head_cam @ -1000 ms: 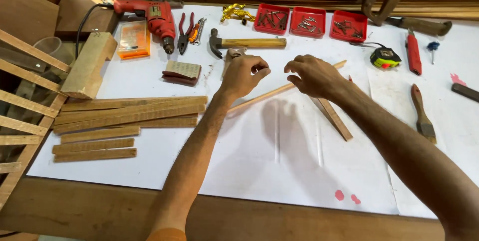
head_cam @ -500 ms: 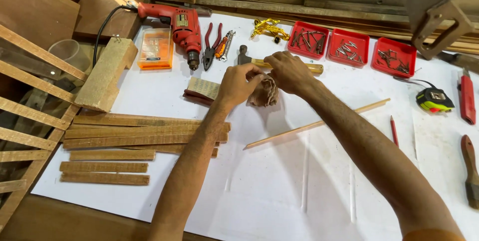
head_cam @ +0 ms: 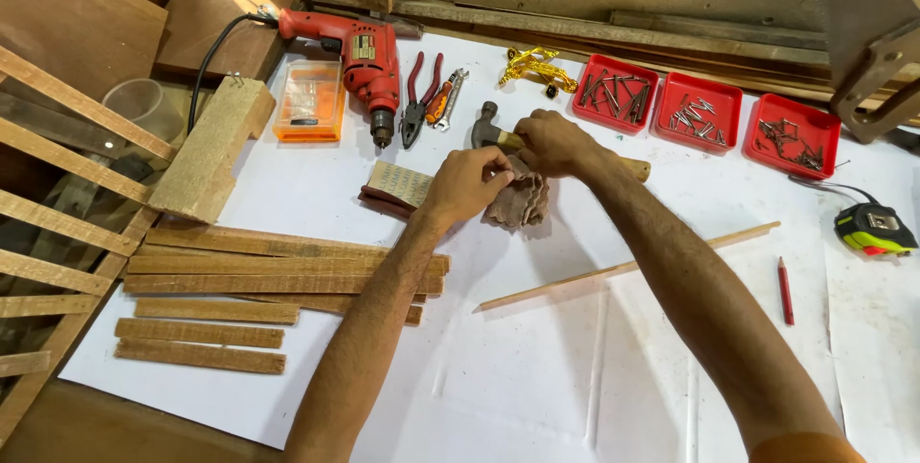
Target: Measure and prepare wooden strips for assembly on a workshop table.
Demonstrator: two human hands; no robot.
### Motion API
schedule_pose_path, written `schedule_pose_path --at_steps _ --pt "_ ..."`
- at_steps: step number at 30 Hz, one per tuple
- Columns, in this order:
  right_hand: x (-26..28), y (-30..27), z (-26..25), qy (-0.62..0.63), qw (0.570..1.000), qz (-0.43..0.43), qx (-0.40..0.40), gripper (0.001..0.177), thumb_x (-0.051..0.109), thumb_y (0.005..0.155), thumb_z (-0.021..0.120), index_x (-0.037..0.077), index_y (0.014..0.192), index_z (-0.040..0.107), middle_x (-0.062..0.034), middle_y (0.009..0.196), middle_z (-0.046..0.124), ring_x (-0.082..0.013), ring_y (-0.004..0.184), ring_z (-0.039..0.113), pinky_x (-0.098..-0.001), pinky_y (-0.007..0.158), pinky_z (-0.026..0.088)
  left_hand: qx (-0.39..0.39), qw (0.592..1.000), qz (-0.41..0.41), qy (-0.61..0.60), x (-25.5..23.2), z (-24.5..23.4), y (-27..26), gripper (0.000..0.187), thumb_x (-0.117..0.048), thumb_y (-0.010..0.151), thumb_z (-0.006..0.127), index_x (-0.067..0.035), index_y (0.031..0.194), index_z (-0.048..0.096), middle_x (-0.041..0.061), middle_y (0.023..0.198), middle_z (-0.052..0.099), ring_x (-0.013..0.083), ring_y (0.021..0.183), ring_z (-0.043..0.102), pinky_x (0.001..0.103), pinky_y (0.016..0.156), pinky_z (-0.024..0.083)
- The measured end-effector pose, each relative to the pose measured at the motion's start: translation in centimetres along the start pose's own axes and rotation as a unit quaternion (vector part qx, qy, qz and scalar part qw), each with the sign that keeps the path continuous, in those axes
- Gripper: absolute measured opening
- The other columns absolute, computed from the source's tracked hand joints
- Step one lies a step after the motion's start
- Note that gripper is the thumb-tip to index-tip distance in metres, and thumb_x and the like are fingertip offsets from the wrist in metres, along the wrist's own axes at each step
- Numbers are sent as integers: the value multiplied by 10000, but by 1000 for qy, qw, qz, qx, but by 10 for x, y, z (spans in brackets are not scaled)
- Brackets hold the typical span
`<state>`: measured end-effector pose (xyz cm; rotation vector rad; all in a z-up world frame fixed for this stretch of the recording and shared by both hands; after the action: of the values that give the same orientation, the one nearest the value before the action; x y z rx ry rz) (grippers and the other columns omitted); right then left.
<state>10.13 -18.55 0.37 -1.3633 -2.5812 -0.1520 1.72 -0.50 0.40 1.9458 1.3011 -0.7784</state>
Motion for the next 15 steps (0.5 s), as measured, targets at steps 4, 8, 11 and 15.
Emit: schedule_pose_path --at_steps 4,8,11,15 --pt "10 -16 -21 20 998 36 51 301 316 979 610 56 1122 661 -179 1119 635 -345 984 671 -473 870 582 1 1000 -4 19 -15 -4 -4 162 -224 901 747 -79 973 763 77 854 789 196 770 754 348 714 596" --pt "-3 -43 -35 -9 997 74 -7 294 272 963 609 20 1109 648 -222 1138 619 -407 962 652 -527 861 548 -3 999 33 1 -32 -1 -4 164 -216 907 752 -78 993 770 74 881 792 179 793 765 331 734 610" --pt "-21 -68 -47 29 994 63 -87 290 279 947 647 12 1053 682 -234 1052 650 -402 933 646 -529 830 539 -1 998 55 -26 -55 10 -7 167 -215 908 760 -76 1000 774 66 888 799 160 797 776 318 744 619" --pt "-8 -138 -103 200 950 215 -104 395 349 926 666 36 1165 692 -132 871 701 -268 728 686 -444 666 567 1 994 98 -53 -105 35 -17 158 -210 901 769 -75 981 786 53 894 811 144 791 781 304 751 627"
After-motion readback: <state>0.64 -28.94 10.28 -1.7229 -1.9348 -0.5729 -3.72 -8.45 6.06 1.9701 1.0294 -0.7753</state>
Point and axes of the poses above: each hand's wrist, its own y-axis towards the middle knuckle, its own z-axis out of the palm, x = y × z, the point moved 2 cm from there along y, towards the middle knuckle
